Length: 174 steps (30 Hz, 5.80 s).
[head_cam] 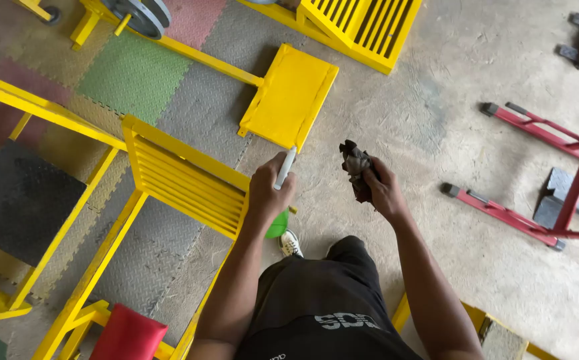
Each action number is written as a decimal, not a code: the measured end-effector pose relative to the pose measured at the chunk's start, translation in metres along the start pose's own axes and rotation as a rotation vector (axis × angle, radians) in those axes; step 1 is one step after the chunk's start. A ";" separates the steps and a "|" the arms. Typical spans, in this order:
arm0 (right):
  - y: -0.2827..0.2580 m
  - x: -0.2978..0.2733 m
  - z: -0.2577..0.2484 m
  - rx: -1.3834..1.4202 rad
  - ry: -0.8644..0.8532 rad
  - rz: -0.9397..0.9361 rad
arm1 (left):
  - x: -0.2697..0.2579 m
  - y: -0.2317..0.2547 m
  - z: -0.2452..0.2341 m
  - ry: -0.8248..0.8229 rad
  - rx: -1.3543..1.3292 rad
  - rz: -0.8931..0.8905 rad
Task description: Cleaning various gym equipment and weight machines using a spray bottle and a cloth.
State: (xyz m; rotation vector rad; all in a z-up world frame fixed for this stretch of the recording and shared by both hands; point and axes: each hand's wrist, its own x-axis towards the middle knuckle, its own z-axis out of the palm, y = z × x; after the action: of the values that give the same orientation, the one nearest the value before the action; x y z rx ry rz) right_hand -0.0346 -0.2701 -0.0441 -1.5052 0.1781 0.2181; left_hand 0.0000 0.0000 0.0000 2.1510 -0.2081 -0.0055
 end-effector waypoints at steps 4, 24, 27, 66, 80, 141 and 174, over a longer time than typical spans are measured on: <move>0.002 0.053 -0.022 -0.033 -0.053 0.019 | 0.044 0.011 0.020 0.036 -0.057 -0.092; -0.147 0.324 -0.159 -0.383 -0.366 -0.281 | 0.259 0.122 0.100 0.400 -0.203 -0.218; -0.158 0.358 -0.166 -0.438 -0.373 -0.573 | 0.283 0.128 0.091 0.447 -0.133 -0.155; -0.302 0.387 0.077 -2.196 -0.065 -1.423 | 0.371 0.042 -0.085 0.425 -0.092 0.137; -0.300 0.427 0.065 -2.228 0.191 -1.371 | 0.393 0.017 -0.105 0.361 -0.128 0.096; -0.386 0.493 0.197 -2.415 -0.359 -1.636 | 0.453 -0.044 -0.238 0.365 -0.167 0.218; -0.356 0.482 0.177 -2.103 -0.117 -1.361 | 0.477 0.006 -0.208 0.161 -0.165 0.214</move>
State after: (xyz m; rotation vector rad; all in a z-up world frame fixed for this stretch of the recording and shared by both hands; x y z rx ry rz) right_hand 0.5179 -0.0963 0.1899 -3.1390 -1.6643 -0.9388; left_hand 0.4866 0.0960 0.1573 1.9446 -0.3305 0.2641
